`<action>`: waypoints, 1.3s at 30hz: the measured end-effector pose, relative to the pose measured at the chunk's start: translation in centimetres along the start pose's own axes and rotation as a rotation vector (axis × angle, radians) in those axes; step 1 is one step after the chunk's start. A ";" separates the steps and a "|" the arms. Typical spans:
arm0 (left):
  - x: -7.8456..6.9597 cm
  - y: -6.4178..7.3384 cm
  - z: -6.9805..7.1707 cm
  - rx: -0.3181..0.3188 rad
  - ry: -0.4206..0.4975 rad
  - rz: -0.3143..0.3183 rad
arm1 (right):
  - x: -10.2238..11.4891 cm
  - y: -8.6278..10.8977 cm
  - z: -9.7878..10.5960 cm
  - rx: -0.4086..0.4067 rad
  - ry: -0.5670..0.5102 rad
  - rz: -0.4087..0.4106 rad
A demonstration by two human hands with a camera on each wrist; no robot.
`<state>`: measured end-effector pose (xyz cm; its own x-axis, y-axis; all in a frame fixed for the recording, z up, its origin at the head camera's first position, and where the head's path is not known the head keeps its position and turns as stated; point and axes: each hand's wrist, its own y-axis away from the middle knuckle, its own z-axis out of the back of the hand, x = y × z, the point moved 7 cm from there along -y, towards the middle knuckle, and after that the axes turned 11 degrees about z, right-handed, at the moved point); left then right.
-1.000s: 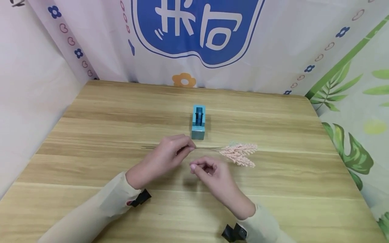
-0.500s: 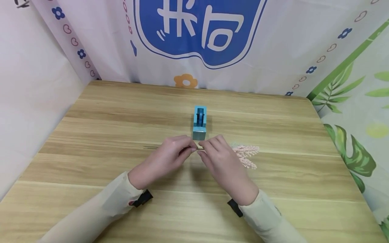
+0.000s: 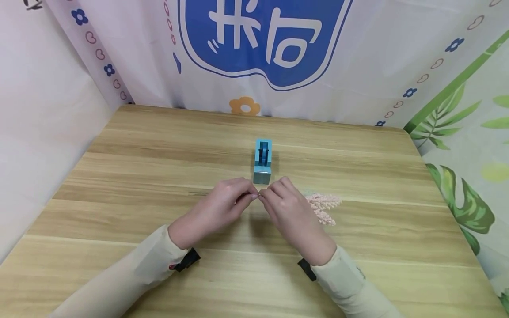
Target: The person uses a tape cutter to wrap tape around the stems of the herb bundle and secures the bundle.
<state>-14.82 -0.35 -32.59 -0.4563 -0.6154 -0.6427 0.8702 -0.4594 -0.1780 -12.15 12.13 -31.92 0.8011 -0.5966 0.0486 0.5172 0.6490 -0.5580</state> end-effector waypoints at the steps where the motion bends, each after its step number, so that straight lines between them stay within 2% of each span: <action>1: 0.1 0.0 0.0 -0.001 -0.002 0.009 | 0.0 0.0 0.0 0.005 0.002 0.008; 8: 0.4 -0.3 -0.3 0.026 -0.065 0.059 | 0.0 -0.1 -0.3 0.019 0.020 0.027; 13: 0.7 -0.5 -0.6 0.117 -0.129 0.107 | 0.0 -0.1 -0.5 0.032 0.027 0.032; 17: 0.9 -0.6 -0.7 0.163 -0.118 0.137 | -0.1 0.1 -0.3 0.033 0.051 0.021; 22: 1.1 -0.6 -0.7 0.151 -0.110 0.147 | -0.2 0.3 -0.1 0.023 0.054 -0.006; 30: 1.2 -0.6 -0.9 0.133 -0.102 0.144 | -0.3 0.5 -0.1 0.015 0.026 0.005; 36: 1.1 -0.5 -0.9 0.109 -0.106 0.103 | -0.4 0.7 0.2 0.017 0.014 0.002; 39: 1.0 -0.4 -0.8 0.094 -0.106 0.080 | -0.4 0.6 0.3 0.043 -0.001 -0.009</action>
<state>-15.45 -0.27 -33.79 -0.4080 -0.7142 -0.5687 0.8855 -0.4612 -0.0561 -12.10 12.94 -32.09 0.7965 -0.6022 0.0545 0.5371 0.6633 -0.5211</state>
